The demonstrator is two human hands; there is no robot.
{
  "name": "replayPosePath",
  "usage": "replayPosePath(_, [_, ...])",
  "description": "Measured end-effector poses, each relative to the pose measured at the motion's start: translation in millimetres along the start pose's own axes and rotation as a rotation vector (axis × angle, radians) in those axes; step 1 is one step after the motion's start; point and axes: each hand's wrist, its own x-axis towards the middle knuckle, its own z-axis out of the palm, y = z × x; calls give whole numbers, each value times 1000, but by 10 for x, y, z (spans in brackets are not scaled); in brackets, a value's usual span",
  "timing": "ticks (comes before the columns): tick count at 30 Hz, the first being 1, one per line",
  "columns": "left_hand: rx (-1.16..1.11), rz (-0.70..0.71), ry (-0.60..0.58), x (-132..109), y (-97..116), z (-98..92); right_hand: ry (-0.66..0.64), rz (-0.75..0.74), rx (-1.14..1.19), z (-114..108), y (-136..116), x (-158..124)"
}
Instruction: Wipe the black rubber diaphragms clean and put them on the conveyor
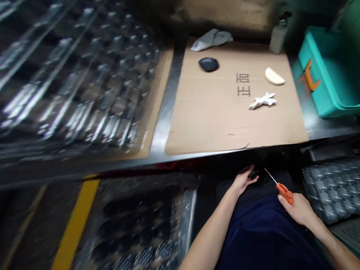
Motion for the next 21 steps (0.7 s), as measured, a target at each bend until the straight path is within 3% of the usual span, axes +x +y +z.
replayPosePath(3, [151,45,-34,-49,-42,-17,240,134,318,-102,402,1])
replayPosePath(6, [215,67,-75,-86,-61,2,593,194,631,-313,779,50])
replayPosePath(9, [242,73,-99,-191,-64,93,955,104,833,-664,970,189])
replayPosePath(12, [277,120,-87,-393,-56,250,1247,-80,950,-1071,986,479])
replayPosePath(16, [332,362,-76,-764,25,467,1387,-256,1109,-1445,883,1069])
replayPosePath(19, [429,532,-83,-1056,151,581,1418,-420,1134,-1539,805,1536])
replayPosePath(21, [515,627,-41,-1221,236,627,1429,-421,1118,-1557,805,1808])
